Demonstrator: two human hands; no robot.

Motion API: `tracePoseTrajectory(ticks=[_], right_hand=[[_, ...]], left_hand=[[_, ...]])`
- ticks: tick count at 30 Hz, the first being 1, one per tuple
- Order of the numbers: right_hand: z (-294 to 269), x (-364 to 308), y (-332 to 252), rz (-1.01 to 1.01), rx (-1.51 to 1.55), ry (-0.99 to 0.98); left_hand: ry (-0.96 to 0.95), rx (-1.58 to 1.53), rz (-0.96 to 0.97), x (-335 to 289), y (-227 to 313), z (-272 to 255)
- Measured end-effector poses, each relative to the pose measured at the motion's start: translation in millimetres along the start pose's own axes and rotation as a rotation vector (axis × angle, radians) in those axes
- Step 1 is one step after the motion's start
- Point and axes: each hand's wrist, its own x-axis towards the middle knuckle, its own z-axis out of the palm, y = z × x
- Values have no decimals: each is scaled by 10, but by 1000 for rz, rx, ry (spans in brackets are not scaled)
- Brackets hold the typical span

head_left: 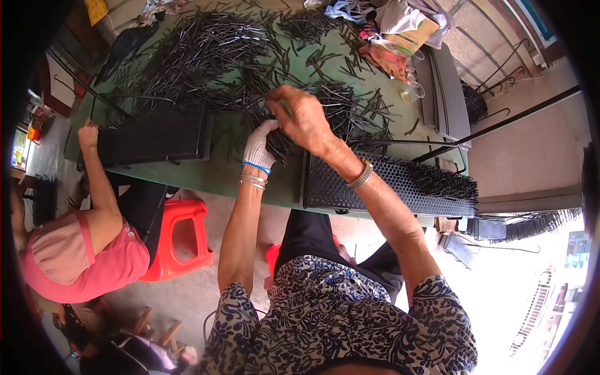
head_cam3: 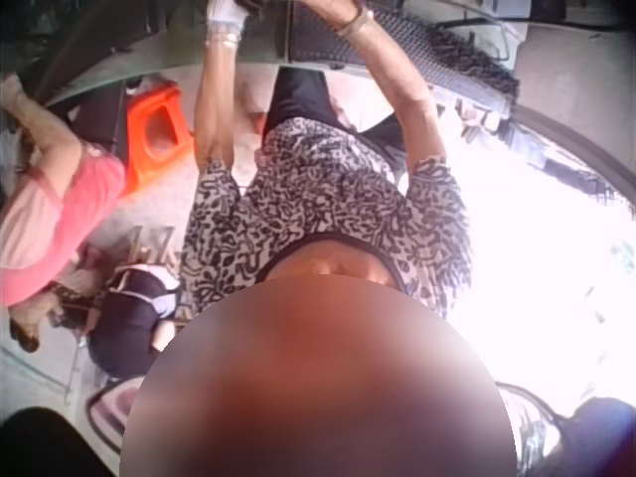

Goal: Inserting thin metal strips into a black metal mesh panel to assemble a component.

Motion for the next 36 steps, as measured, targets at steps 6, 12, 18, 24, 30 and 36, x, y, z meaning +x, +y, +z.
tracePoseTrajectory(ticks=[6, 12, 18, 24, 30, 36], right_hand=[[344, -144, 598, 460, 206, -16], [420, -307, 630, 493, 341, -36], [588, -314, -116, 292, 298, -85], [705, -508, 100, 488, 199, 151], [736, -410, 88, 320, 196, -22], [337, -376, 405, 341, 121, 45]], left_hand=[[-97, -32, 1, -212, 49, 191], [175, 342, 325, -273, -74, 298], [-25, 640, 812, 471, -236, -894], [-609, -358, 258, 214, -480, -468], [-544, -22, 441, 435, -228, -584], [176, 360, 367, -165, 155, 256]])
